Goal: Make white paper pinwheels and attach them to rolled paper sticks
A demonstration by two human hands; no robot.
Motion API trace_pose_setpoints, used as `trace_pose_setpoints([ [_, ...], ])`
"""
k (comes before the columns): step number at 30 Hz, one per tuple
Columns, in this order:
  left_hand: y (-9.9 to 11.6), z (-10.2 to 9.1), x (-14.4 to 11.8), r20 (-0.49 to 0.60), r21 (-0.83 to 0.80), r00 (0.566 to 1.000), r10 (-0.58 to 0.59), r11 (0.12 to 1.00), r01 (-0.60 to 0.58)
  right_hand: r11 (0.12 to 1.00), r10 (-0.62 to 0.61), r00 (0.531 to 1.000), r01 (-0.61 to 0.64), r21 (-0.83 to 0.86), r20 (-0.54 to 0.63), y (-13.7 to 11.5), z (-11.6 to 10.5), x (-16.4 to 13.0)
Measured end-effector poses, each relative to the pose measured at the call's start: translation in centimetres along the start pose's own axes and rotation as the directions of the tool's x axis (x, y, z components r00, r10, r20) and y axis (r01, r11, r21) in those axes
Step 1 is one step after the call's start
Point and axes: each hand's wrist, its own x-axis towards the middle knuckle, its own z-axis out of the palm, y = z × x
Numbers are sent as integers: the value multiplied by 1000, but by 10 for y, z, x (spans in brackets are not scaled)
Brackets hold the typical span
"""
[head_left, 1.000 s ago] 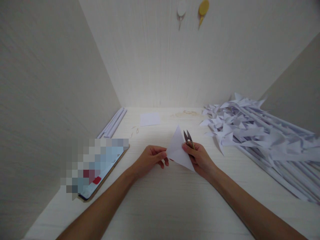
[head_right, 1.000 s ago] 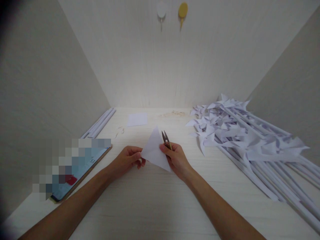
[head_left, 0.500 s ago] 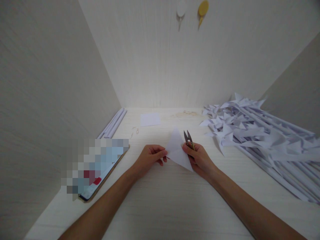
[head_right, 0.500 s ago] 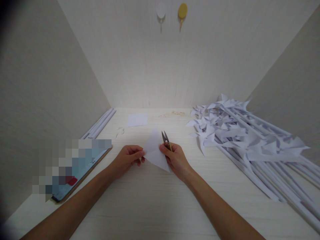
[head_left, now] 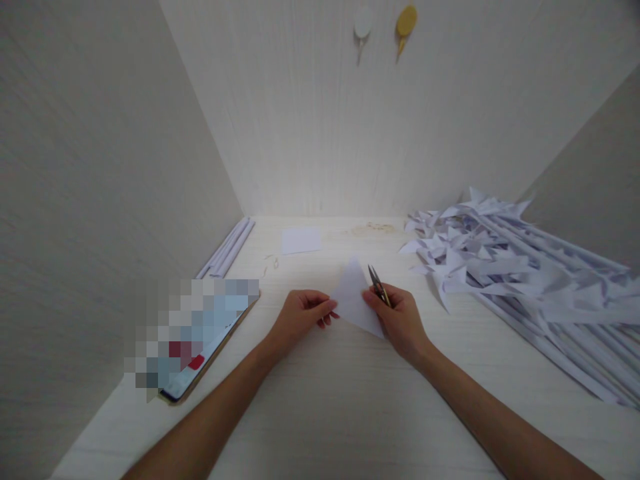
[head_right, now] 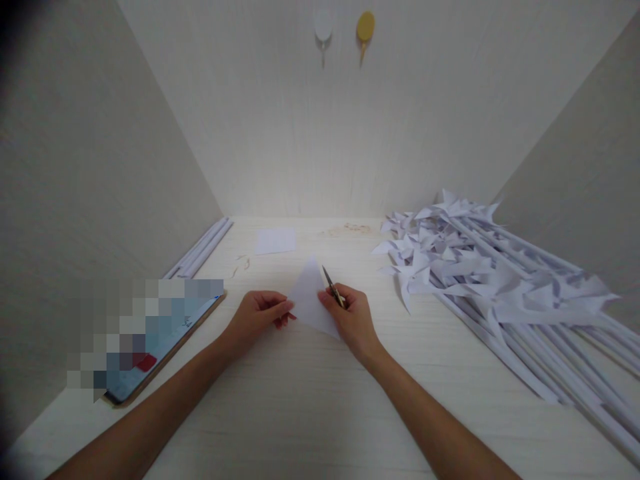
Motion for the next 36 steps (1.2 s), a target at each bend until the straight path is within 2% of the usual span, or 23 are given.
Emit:
trace_pose_setpoints([
  [3,-1,0,-1,-34,8,999,27,1000,-27,999,-22,1000,21,-45,-23,-2,2,-1],
  [8,0,0,-4,-33,18,999,34,999,-34,985,-9,992,-12,-171,-125,-10,5,-3],
  [12,4,2,-5,-64,11,997,39,999,-39,957,-113,971,49,-287,-210,-15,7,-7],
  [14,5,3,-6,-68,-7,997,45,999,-45,947,-131,980,79,-310,-151,-17,10,-11],
  [17,6,5,-8,-53,-32,997,55,998,-57,950,-95,994,105,-295,46,-20,17,-18],
  [20,7,9,-11,-11,-70,998,64,995,-65,964,-46,977,98,-246,207,-24,22,-23],
  [23,9,12,-14,49,-141,997,52,989,-45,983,-42,953,93,-159,301,-25,23,-27],
  [28,11,16,-17,176,-215,984,36,977,3,994,-63,918,92,-56,391,-22,23,-31],
  [36,9,17,-16,213,-267,977,-5,962,63,997,-62,909,41,59,413,-12,24,-34],
])
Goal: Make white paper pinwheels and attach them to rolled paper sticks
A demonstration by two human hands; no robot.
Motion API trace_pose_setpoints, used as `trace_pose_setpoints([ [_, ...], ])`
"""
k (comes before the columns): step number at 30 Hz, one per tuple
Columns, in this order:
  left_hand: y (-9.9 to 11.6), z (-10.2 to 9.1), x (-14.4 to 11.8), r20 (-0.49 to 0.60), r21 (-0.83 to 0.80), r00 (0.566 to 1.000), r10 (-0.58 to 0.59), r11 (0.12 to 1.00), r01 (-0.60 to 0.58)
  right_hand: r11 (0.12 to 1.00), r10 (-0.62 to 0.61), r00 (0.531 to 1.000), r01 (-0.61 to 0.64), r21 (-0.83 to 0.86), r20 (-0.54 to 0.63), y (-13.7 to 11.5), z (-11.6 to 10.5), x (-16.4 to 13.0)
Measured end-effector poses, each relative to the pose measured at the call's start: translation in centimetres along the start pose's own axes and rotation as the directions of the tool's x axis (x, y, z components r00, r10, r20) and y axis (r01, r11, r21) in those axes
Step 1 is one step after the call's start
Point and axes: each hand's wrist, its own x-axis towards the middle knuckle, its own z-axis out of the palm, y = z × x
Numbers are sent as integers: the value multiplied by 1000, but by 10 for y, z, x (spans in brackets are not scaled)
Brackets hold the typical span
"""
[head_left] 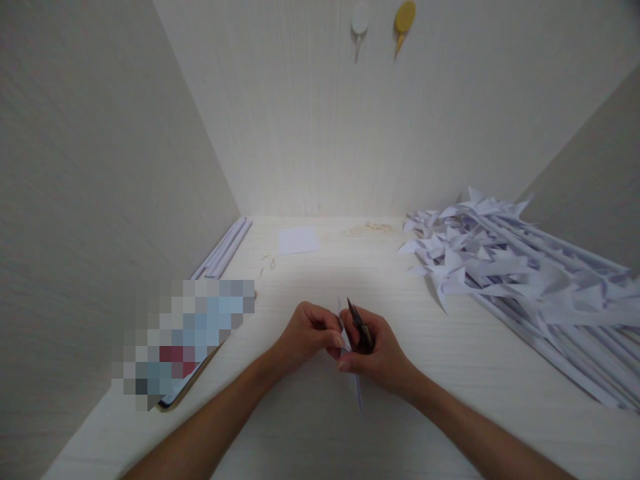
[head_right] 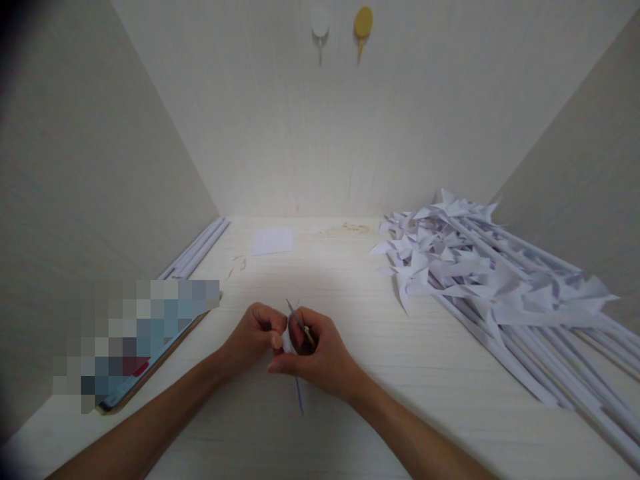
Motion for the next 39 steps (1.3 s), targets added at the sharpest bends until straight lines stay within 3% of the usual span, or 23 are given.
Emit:
trace_pose_setpoints([
  [6,0,-2,0,12,11,1000,-8,1000,8,998,41,998,-43,52,41,1,1,0],
  [11,1,-3,0,-1,56,1000,18,998,-18,999,42,999,-42,13,-22,-3,-1,3],
  [19,-2,-14,5,80,7,960,268,963,-270,999,9,987,-14,-36,-158,-11,-8,9],
  [22,-1,-19,8,-35,-34,966,257,966,-258,997,0,954,-24,-77,-299,-8,-20,14],
  [25,1,-24,13,-226,-55,945,235,966,-253,998,-33,863,5,-56,-504,-3,-35,21],
  [28,3,-28,15,-317,-64,920,231,963,-263,996,46,781,11,88,-623,-2,-45,25],
  [30,5,-28,16,-328,-74,920,213,965,-250,979,109,777,22,200,-621,-4,-45,26],
  [34,7,-24,15,-330,-135,926,183,962,-237,929,132,824,91,358,-551,-10,-43,23],
  [37,11,-20,19,-382,-171,913,144,960,-223,914,100,854,125,387,-511,-12,-43,22],
  [39,13,-15,25,-462,-179,882,95,964,-197,917,73,843,154,368,-533,-12,-45,22],
])
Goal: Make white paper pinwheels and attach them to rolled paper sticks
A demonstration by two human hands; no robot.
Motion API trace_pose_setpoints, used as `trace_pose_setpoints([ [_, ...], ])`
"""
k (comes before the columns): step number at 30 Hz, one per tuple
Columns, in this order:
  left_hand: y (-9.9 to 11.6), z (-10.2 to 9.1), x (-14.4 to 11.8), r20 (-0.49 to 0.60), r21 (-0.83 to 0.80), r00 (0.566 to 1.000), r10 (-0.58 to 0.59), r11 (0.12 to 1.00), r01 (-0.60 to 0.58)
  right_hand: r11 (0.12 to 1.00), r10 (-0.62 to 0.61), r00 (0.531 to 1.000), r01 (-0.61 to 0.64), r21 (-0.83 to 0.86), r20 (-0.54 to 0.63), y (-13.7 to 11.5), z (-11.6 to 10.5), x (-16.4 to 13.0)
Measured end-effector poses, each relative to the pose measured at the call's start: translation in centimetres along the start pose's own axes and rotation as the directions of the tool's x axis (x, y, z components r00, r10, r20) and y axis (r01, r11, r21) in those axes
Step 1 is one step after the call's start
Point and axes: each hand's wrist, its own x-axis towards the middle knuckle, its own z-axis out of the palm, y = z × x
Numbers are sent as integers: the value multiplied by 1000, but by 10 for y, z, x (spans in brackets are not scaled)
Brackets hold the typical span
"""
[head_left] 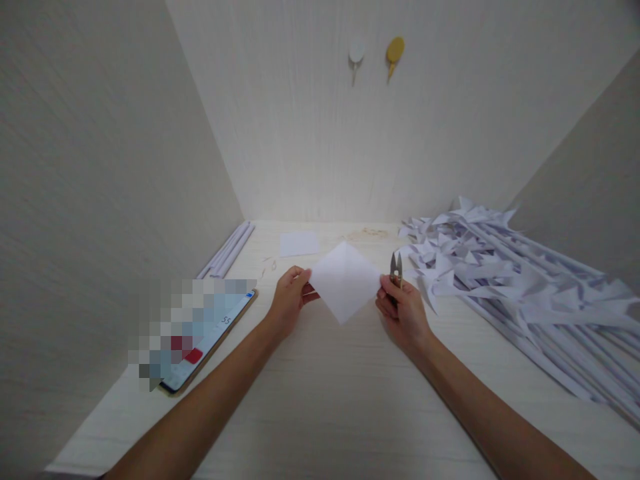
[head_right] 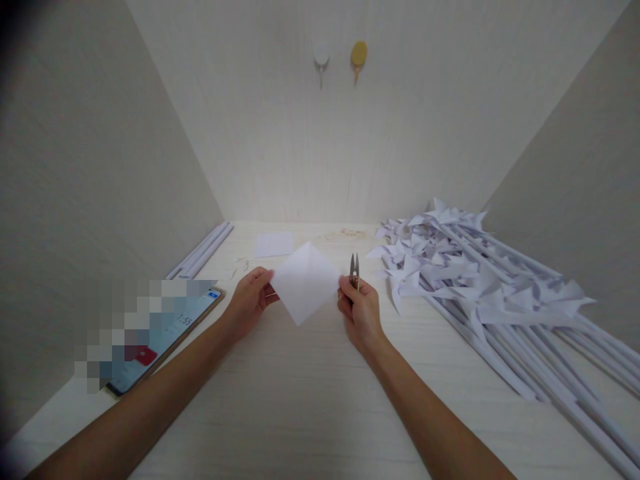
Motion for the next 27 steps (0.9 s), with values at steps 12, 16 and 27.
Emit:
trace_pose_setpoints([
  [12,-15,45,12,57,-300,950,-307,902,310,996,-91,991,87,-36,-101,-1,-10,10],
  [16,-15,39,12,102,-293,939,-329,892,344,998,-68,989,68,-11,-134,0,-12,13],
  [27,-21,27,19,95,143,986,-138,982,124,983,-150,974,129,-127,-171,-1,-15,16],
])
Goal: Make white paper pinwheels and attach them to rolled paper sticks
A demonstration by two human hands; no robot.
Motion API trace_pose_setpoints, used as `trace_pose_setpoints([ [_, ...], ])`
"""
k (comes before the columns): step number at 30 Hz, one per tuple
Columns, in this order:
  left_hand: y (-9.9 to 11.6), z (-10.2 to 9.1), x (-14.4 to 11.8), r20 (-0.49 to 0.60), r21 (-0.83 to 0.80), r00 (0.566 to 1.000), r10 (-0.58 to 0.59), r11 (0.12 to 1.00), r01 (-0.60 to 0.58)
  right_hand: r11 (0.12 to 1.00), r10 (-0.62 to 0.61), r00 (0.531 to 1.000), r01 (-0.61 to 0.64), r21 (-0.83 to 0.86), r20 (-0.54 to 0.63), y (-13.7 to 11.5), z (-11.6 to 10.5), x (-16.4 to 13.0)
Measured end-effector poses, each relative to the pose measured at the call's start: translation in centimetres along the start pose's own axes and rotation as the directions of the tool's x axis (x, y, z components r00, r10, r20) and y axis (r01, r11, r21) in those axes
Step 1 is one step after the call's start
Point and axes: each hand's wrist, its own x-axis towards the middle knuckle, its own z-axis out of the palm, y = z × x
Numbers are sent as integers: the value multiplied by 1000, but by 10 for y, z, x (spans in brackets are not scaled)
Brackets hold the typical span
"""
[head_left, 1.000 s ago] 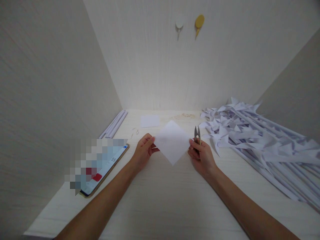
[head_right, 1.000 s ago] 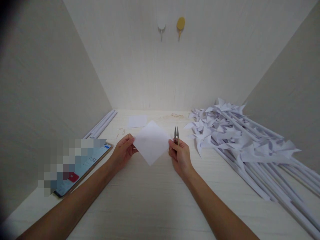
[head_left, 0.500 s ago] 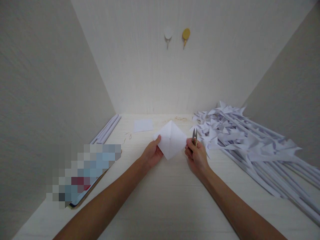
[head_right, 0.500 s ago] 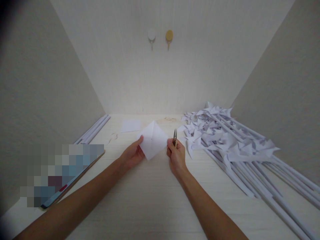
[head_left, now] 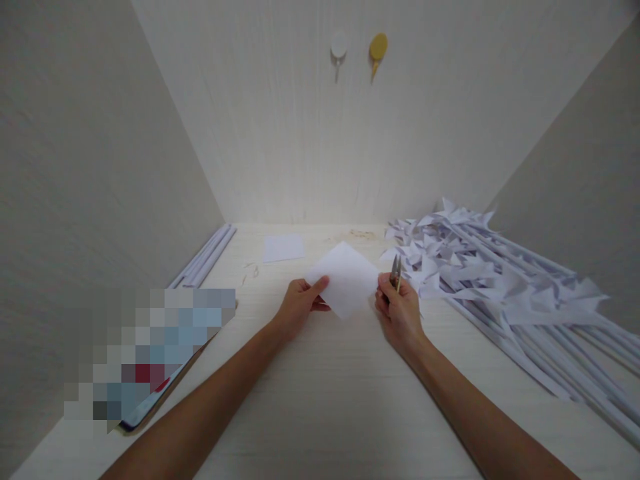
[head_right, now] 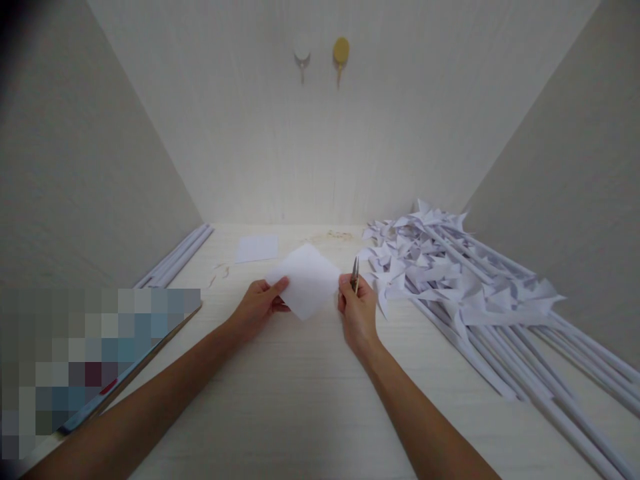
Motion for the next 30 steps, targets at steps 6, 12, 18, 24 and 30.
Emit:
trace_pose_setpoints([
  [6,11,4,13,-105,66,971,214,976,-208,998,37,997,-34,-48,66,-1,5,-6],
  [12,30,10,23,-160,-122,961,225,962,-245,982,183,949,-188,-8,257,3,10,-11],
  [18,41,10,19,-172,-181,977,126,971,-157,987,161,933,-143,-79,323,11,13,-19],
  [24,43,15,14,-146,-256,988,58,962,-94,964,262,886,-220,-152,383,9,17,-28],
  [30,45,19,11,-130,-304,991,35,950,-73,946,319,873,-318,-66,369,10,19,-29],
])
